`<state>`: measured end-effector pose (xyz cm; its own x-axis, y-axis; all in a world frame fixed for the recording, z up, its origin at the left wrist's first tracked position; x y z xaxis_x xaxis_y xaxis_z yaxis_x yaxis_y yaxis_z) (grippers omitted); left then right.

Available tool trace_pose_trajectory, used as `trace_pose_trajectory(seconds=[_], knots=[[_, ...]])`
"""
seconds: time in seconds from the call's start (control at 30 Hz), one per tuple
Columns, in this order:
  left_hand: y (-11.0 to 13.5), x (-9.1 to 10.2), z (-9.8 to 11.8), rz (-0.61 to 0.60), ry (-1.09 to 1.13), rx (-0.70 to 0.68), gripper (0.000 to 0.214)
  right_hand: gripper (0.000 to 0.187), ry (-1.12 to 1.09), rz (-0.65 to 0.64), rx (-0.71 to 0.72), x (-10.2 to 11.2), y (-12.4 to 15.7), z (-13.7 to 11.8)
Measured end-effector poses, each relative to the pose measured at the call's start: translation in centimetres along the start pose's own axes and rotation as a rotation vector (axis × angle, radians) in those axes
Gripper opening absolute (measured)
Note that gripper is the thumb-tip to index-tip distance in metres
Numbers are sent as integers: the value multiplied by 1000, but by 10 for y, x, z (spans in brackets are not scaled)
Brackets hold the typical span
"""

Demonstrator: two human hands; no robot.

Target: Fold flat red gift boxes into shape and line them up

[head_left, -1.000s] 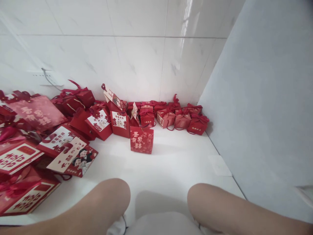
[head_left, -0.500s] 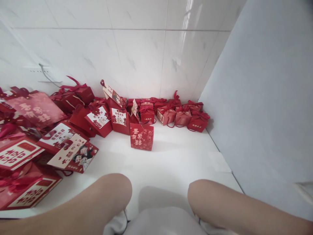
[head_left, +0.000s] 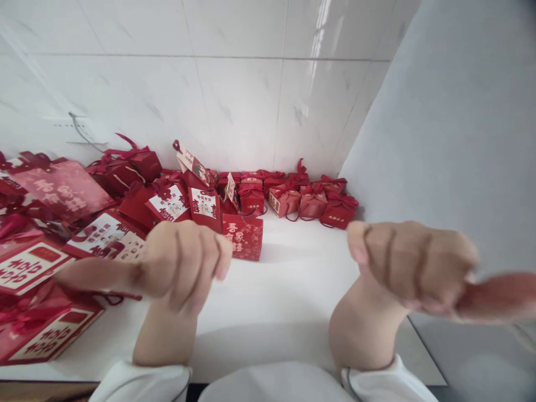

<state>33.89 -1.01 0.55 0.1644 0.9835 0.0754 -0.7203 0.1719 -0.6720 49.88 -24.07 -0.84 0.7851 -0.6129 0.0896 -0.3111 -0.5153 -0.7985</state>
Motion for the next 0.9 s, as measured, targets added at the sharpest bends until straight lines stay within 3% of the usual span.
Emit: trace_pose_trajectory(seconds=[0.03, 0.1, 0.17, 0.2, 0.3, 0.47, 0.63, 0.9], knots=[[-6, 3, -3, -45, -6, -2, 61, 55, -30, 46, 38, -2, -5, 2], [-13, 14, -14, 13, -247, 191, 41, 39, 46, 99, -11, -7, -14, 10], [-14, 29, -27, 152, -652, 493, 23, 25, 270, 33, -181, -14, -20, 27], [-13, 37, -35, 168, -806, 578, 22, 20, 374, -24, -247, -17, -22, 37], [-4, 61, -62, 160, -1032, 658, 31, 19, 615, -168, -350, -29, -25, 76], [8, 81, -93, 82, -987, 866, 23, 51, 688, -337, -399, -51, -22, 131], [5, 74, -100, -19, -951, 905, 23, 26, 638, -471, -364, -55, -23, 147], [9, 75, -114, -50, -910, 1016, 23, 26, 549, -517, -406, -31, -26, 143]])
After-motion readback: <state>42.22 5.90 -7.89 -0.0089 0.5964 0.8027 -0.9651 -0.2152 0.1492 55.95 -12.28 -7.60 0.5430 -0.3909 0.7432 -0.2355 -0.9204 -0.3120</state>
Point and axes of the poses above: each hand's wrist, its own y-axis away from the middle knuckle, its own x-axis out of the back of the hand, z = x × y, the point moved 1 cm from there along -y, towards the middle knuckle, and after that the axes turned 4 degrees about y, right-handed, at the moved point
